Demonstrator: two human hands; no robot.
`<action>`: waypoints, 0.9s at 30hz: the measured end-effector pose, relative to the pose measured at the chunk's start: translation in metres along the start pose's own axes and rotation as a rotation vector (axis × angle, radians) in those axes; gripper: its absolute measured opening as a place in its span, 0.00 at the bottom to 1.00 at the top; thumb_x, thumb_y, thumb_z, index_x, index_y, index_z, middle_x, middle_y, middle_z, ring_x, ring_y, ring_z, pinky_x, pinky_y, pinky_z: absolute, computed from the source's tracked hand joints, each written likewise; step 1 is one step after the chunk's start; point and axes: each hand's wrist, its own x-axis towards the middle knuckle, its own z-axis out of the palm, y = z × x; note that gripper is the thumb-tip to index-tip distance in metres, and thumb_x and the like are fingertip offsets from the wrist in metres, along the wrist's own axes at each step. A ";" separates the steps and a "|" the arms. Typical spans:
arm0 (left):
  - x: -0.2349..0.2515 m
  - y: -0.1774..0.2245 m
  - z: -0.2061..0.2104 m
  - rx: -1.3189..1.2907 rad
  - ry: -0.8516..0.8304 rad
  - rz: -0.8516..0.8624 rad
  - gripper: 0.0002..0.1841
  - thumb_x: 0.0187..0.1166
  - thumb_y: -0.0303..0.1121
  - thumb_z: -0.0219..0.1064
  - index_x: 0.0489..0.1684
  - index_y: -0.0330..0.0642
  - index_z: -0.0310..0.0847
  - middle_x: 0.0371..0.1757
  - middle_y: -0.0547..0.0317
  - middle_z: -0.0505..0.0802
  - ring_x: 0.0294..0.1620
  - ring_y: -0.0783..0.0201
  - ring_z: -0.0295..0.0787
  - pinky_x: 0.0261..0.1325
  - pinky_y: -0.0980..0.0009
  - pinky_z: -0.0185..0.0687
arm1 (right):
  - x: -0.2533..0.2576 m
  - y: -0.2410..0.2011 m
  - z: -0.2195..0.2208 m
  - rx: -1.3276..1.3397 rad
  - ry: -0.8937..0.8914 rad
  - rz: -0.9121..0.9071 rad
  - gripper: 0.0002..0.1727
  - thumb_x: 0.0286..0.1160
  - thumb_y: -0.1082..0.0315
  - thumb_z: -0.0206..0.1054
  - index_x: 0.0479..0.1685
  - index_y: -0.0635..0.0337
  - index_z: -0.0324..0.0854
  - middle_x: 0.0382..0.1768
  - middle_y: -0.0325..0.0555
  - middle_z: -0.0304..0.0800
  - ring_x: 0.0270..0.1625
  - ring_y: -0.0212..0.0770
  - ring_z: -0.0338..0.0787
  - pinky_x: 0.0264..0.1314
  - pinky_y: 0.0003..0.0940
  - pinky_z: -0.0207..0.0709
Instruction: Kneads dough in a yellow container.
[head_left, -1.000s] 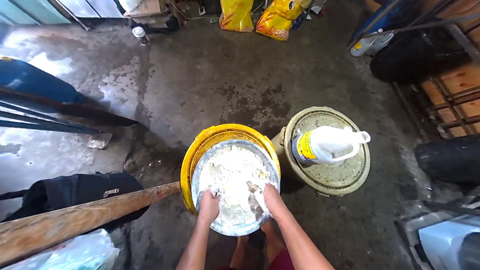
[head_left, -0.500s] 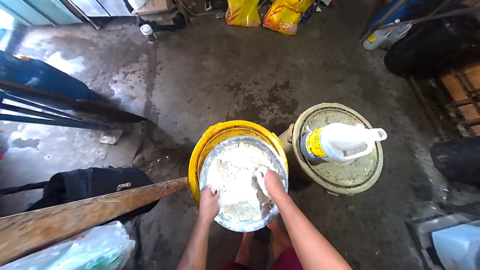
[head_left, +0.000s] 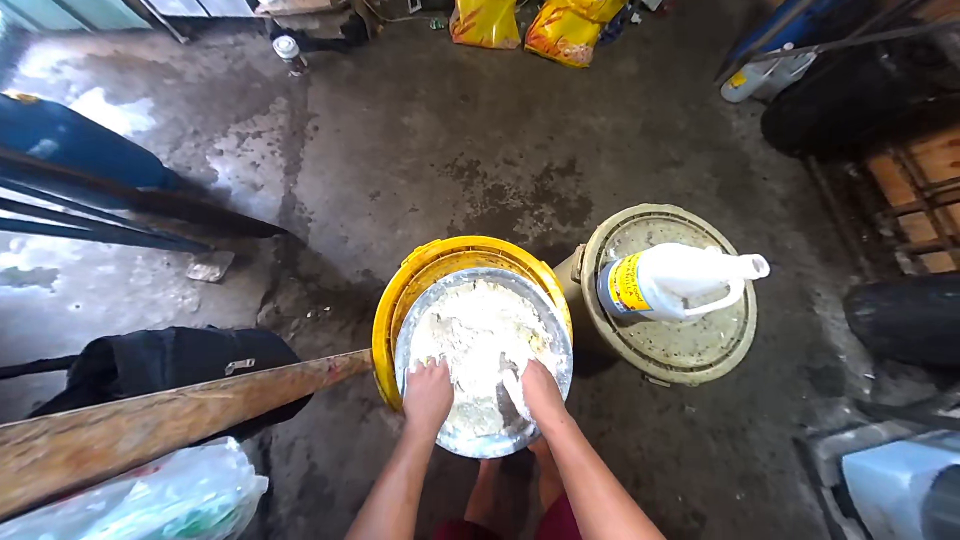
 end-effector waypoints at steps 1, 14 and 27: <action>0.004 0.003 0.001 0.025 -0.023 0.012 0.22 0.84 0.36 0.62 0.74 0.37 0.79 0.72 0.37 0.85 0.76 0.36 0.78 0.77 0.37 0.69 | -0.002 0.002 0.004 0.012 -0.008 0.014 0.24 0.90 0.66 0.54 0.78 0.71 0.74 0.77 0.64 0.79 0.82 0.56 0.77 0.85 0.49 0.68; -0.034 0.003 -0.031 -1.402 0.166 0.059 0.18 0.79 0.17 0.62 0.67 0.26 0.76 0.55 0.46 0.91 0.53 0.67 0.89 0.62 0.70 0.85 | -0.019 -0.009 0.013 0.474 0.158 -0.307 0.29 0.78 0.56 0.69 0.74 0.66 0.80 0.68 0.61 0.87 0.75 0.49 0.84 0.83 0.43 0.71; -0.039 0.002 -0.012 -1.304 -0.014 0.068 0.26 0.79 0.17 0.62 0.78 0.30 0.68 0.64 0.44 0.89 0.62 0.63 0.88 0.68 0.65 0.83 | -0.006 0.000 0.012 0.106 0.063 -0.371 0.22 0.86 0.62 0.60 0.71 0.65 0.82 0.74 0.61 0.82 0.80 0.53 0.79 0.86 0.47 0.68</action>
